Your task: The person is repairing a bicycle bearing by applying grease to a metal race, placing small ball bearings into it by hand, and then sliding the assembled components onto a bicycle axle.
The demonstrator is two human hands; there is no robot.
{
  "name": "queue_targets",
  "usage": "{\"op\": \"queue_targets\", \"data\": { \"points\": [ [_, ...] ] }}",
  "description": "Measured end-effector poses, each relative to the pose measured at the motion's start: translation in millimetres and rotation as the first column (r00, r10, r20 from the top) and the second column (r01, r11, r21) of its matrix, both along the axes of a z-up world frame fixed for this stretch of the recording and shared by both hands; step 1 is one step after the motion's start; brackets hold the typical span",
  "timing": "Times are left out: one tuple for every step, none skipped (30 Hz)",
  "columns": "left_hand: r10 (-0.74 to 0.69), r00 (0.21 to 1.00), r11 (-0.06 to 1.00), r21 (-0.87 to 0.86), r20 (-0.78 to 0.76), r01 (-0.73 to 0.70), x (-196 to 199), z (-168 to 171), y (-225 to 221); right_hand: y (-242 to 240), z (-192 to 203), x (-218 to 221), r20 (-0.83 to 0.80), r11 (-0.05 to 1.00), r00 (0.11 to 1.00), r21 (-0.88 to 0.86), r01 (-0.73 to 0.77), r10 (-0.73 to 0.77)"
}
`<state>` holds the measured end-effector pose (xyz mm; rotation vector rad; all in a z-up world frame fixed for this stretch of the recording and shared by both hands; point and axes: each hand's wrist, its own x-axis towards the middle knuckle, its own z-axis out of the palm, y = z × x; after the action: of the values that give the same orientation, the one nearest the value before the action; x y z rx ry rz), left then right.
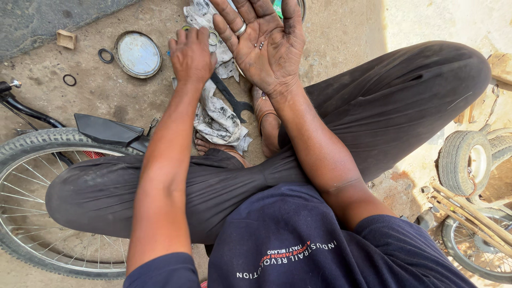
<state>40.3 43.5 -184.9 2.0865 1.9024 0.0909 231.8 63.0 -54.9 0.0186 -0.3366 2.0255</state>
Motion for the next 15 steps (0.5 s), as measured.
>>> {"op": "queue_targets", "data": {
  "points": [
    [0.061, 0.994, 0.998, -0.037, 0.085, -0.058, -4.3, 17.0, 10.2, 1.3, -1.2, -0.9, -0.007, 1.000, 1.000, 0.015, 0.015, -0.015],
    [0.125, 0.978, 0.991, -0.078, 0.168, -0.113, -6.8, 36.8, 17.4, 1.9, -2.2, -0.8, -0.014, 0.999, 1.000, 0.028, 0.027, -0.026],
    [0.093, 0.975, 0.996, -0.028, 0.200, -0.089, -10.8, 60.4, 18.2, 2.5, -3.3, -0.8, -0.022, 0.999, 0.999, 0.039, 0.035, -0.035],
    [0.059, 0.971, 0.998, 0.023, 0.231, -0.066, -18.3, 87.7, 15.0, 2.5, -4.2, -0.6, -0.029, 0.998, 0.999, 0.047, 0.041, -0.040],
    [0.024, 0.966, 0.996, 0.077, 0.258, -0.045, -26.0, 116.7, 10.4, 2.4, -4.9, -1.7, -0.039, 0.998, 0.999, 0.052, 0.037, -0.035],
    [0.068, 0.946, 0.998, -0.009, 0.316, -0.068, -29.1, 144.5, 2.8, 2.3, -5.2, -2.6, -0.048, 0.998, 0.998, 0.058, 0.034, -0.031],
    [0.115, 0.923, 0.992, -0.094, 0.368, -0.086, -27.9, 170.0, -7.8, 2.5, -5.1, -3.7, -0.058, 0.998, 0.998, 0.061, 0.022, -0.018],
    [0.165, 0.894, 0.979, -0.179, 0.416, -0.098, -22.7, 190.9, -19.6, 1.8, -4.9, -6.3, -0.058, 0.998, 0.998, 0.059, 0.007, -0.004],
    [0.150, 0.872, 0.983, -0.162, 0.466, -0.083, -15.4, 206.3, -30.9, -0.4, -4.5, -7.1, -0.054, 0.998, 0.999, 0.055, -0.004, 0.007],
    [0.134, 0.847, 0.987, -0.145, 0.515, -0.068, -10.0, 217.4, -40.6, -2.8, -4.5, -10.9, -0.041, 0.999, 0.999, 0.045, -0.018, 0.020],
    [0.113, 0.817, 0.991, -0.126, 0.565, -0.050, -5.5, 223.7, -46.7, -4.6, -3.9, -13.7, -0.029, 0.999, 0.999, 0.045, -0.030, 0.032],
    [0.113, 0.781, 0.992, -0.119, 0.614, -0.050, -1.6, 225.9, -51.4, -6.4, -3.0, -16.4, -0.017, 0.998, 0.999, 0.045, -0.043, 0.043],
    [0.116, 0.739, 0.992, -0.116, 0.663, -0.051, 3.3, 224.9, -57.0, -10.3, -2.1, -18.3, -0.006, 0.997, 0.998, 0.049, -0.059, 0.059],
    [0.117, 0.695, 0.992, -0.112, 0.710, -0.053, 6.8, 221.9, -61.2, -12.4, -1.3, -19.3, 0.003, 0.996, 0.997, 0.050, -0.071, 0.071],
    [0.122, 0.692, 0.992, -0.110, 0.712, -0.062, 9.0, 217.4, -63.1, -15.3, -0.8, -21.4, 0.010, 0.995, 0.996, 0.051, -0.085, 0.085]
  ]
}}
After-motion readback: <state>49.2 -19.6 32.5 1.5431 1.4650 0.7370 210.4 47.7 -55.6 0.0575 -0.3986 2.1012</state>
